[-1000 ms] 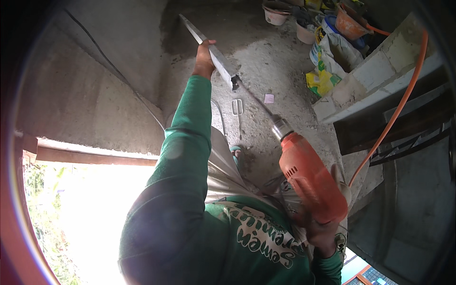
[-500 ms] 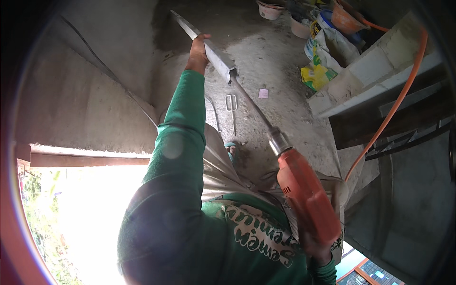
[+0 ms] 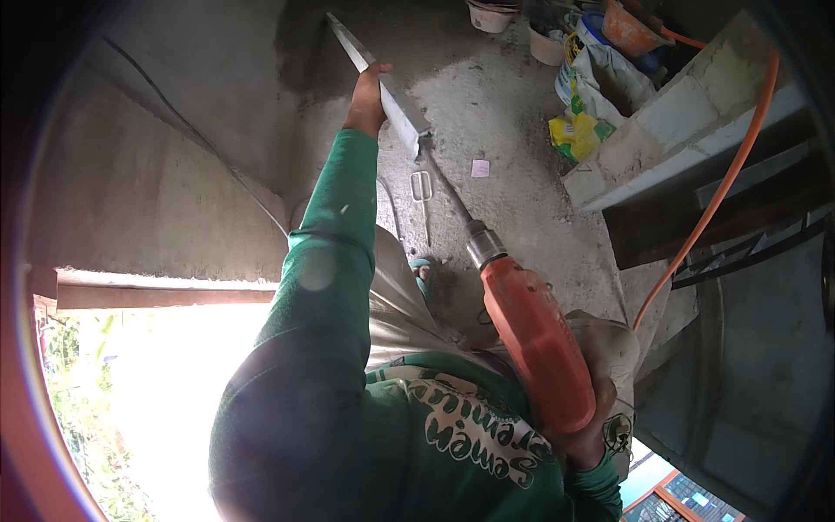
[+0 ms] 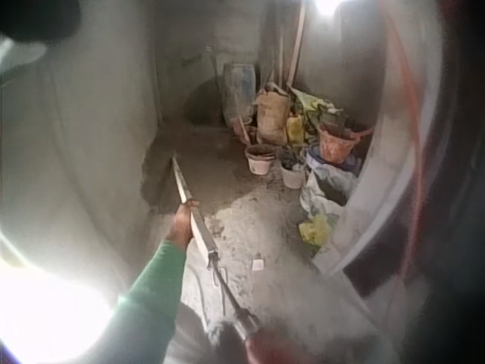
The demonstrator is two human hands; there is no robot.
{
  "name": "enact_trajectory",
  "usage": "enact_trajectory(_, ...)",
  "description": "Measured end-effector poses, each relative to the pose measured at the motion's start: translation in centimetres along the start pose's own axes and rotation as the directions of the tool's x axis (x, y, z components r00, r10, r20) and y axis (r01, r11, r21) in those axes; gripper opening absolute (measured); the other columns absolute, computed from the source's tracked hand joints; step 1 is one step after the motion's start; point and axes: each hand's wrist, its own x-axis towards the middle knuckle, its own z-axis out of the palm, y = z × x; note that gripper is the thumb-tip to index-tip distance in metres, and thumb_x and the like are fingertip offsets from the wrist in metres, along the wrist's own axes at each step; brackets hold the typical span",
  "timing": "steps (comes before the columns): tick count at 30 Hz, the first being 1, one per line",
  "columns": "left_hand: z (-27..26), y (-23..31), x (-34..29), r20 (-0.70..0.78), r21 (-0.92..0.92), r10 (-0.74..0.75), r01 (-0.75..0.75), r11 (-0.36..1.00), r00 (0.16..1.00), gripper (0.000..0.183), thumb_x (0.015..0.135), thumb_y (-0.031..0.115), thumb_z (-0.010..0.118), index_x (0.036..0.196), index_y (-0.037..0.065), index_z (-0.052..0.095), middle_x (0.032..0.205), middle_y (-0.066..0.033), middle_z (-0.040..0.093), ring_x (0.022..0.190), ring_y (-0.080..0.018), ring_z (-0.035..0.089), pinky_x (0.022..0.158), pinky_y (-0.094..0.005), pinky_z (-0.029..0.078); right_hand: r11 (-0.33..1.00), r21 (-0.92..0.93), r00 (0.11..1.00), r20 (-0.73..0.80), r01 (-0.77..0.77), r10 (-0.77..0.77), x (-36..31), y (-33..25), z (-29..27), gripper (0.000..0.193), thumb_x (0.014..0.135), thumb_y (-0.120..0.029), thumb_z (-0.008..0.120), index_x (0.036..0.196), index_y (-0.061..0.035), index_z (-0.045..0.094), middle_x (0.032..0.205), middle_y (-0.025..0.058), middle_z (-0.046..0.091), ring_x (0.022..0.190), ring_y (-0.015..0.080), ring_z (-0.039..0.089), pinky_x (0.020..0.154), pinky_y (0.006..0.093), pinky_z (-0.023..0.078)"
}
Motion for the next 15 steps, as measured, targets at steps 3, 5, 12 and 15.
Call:
enact_trajectory(3, 0.4, 0.3, -0.1, -0.011, -0.070, -0.001, 0.000, 0.998, 1.000, 0.028, 0.091, 0.033, 0.062, 0.109, 0.011, 0.062, 0.075, -0.0083, 0.057, 0.064, -0.0258, 0.058, 0.060, -0.0420, 0.049, 0.991, 0.024, 0.991, 0.027, -0.132, 0.131, 0.2, -0.8, -0.2, 0.091, 0.079, -0.014, 0.083, 0.152, 0.0108, 0.035, 0.094, 0.0159, 0.075, 0.075, 0.0292, 0.075, 0.065, 0.0351, 0.056)
enact_trajectory(5, 0.5, 0.5, -0.1, -0.027, -0.044, -0.020, 0.019, 0.999, 0.999, 0.029, 0.092, 0.033, 0.061, 0.110, 0.011, 0.063, 0.077, -0.0086, 0.058, 0.067, -0.0260, 0.058, 0.062, -0.0429, 0.050, 0.989, 0.033, 0.990, -0.017, -0.143, 0.144, 0.5, -0.9, -0.2, 0.094, 0.079, -0.013, 0.083, 0.154, 0.0109, 0.031, 0.092, 0.0158, 0.075, 0.074, 0.0283, 0.075, 0.064, 0.0347, 0.056)
enact_trajectory(12, -0.1, -0.1, 0.4, -0.034, 0.041, 0.000, 0.002, 0.999, 0.999, 0.032, 0.092, 0.036, 0.061, 0.111, 0.011, 0.063, 0.082, -0.0108, 0.059, 0.074, -0.0266, 0.059, 0.067, -0.0444, 0.050, 0.997, -0.060, 0.997, 0.052, -0.050, 0.053, 0.9, 0.7, -0.2, 0.109, 0.076, -0.022, 0.083, 0.159, 0.0089, 0.020, 0.101, 0.0166, 0.075, 0.089, 0.0262, 0.074, 0.076, 0.0345, 0.056)
enact_trajectory(15, 0.1, -0.5, 1.0, -0.046, 0.046, 0.004, -0.002, 0.999, 0.999, 0.031, 0.089, 0.036, 0.064, 0.109, 0.011, 0.063, 0.085, -0.0110, 0.060, 0.075, -0.0274, 0.059, 0.068, -0.0447, 0.050, 0.990, -0.035, 0.990, 0.011, -0.137, 0.137, -0.3, 1.3, -1.1, 0.106, 0.074, -0.022, 0.087, 0.156, 0.0108, 0.027, 0.089, 0.0166, 0.074, 0.072, 0.0305, 0.073, 0.065, 0.0399, 0.056)
